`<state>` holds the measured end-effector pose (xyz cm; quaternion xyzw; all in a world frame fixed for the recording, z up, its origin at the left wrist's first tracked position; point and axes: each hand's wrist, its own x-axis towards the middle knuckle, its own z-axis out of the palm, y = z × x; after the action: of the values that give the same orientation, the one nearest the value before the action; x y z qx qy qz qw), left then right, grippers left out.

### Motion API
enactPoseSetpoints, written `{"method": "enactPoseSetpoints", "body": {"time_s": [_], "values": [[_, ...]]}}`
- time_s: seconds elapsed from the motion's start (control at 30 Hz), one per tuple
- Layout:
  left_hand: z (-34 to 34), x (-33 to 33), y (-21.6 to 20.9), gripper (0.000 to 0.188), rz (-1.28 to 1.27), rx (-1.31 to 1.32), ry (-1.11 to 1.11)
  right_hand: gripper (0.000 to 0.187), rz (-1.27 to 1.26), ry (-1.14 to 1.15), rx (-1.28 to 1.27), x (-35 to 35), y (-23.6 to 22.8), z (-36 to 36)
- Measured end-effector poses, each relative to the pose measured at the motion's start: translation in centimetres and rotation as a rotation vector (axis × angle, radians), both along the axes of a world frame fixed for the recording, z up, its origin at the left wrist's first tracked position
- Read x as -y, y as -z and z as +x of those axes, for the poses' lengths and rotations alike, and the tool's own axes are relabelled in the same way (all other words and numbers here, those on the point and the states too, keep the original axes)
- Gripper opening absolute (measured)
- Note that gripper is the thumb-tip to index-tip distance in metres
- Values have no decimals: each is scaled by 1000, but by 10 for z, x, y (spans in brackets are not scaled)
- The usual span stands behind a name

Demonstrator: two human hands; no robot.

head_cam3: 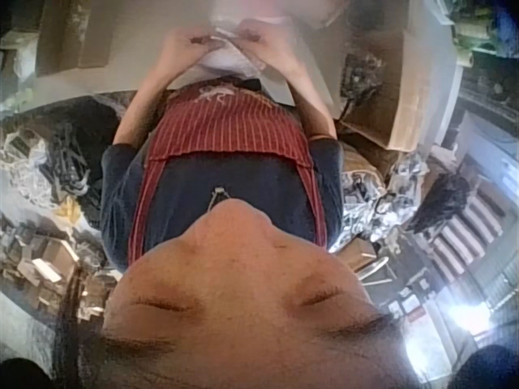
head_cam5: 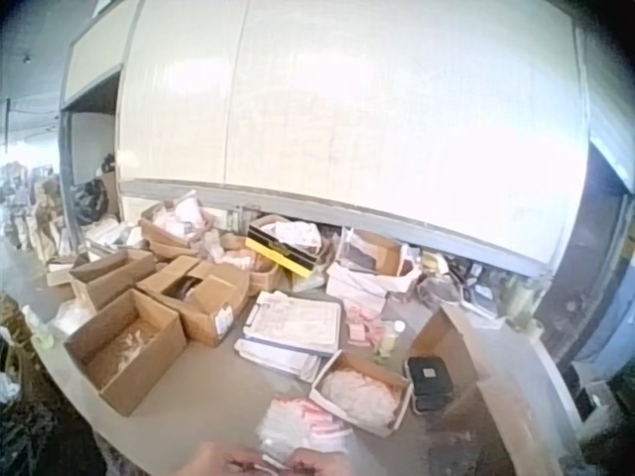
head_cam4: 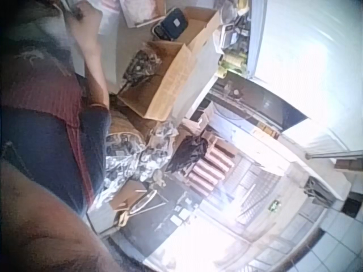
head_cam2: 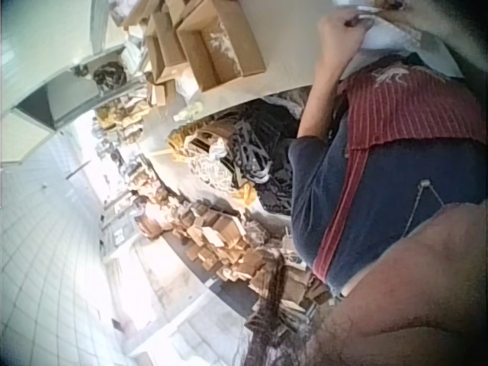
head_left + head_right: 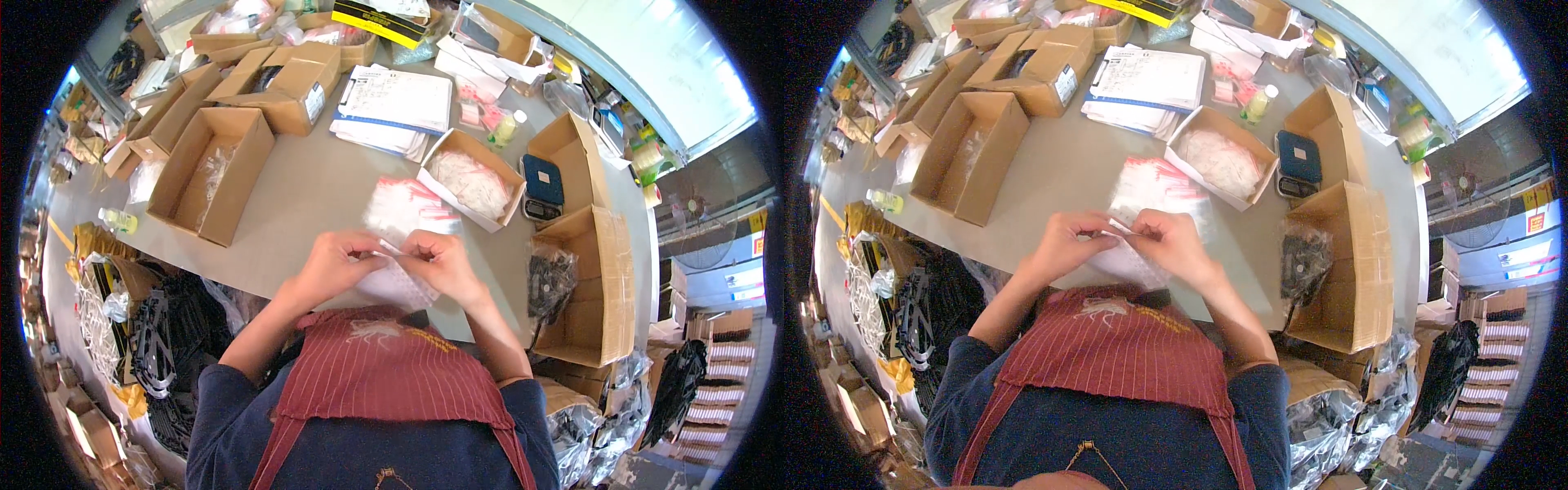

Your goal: The person places small plastic parts into clear bags while working at a table covered in boxes and paperwork. The person handles the parts, small bags, and a bottle.

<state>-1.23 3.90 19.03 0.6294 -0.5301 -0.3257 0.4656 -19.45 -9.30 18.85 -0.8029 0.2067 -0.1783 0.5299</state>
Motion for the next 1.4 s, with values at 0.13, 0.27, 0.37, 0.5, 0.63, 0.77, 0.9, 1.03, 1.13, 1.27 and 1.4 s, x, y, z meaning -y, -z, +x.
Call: {"method": "enactPoseSetpoints", "body": {"time_s": [0.13,0.27,0.37,0.5,0.63,0.77,0.9,1.03,1.13,1.27,1.4], "values": [[-1,-1,0,17,34,-19,-16,7,36,-21,19,-1,-2,0],[1,-2,1,18,0,78,-49,14,-45,-31,45,-4,-10,5],[2,0,-1,19,112,41,-25,17,-123,-43,66,-2,-10,6],[3,-2,-3,19,80,46,18,18,-91,-75,30,0,-6,6],[2,-1,-5,18,107,41,19,17,-66,-84,25,1,-1,5],[3,-3,5,16,75,25,-94,17,-30,-34,40,0,1,5],[13,-7,0,16,40,-61,-220,20,44,76,-6,6,9,-8],[14,-9,-4,18,-4,-65,-173,17,180,158,79,6,17,-13],[12,-8,-3,19,-45,-28,-122,13,210,193,110,6,23,-12],[12,-9,-1,18,-70,43,-143,10,222,188,68,4,20,-13],[13,-10,1,18,-103,29,-142,11,358,185,36,3,12,-12]]}}
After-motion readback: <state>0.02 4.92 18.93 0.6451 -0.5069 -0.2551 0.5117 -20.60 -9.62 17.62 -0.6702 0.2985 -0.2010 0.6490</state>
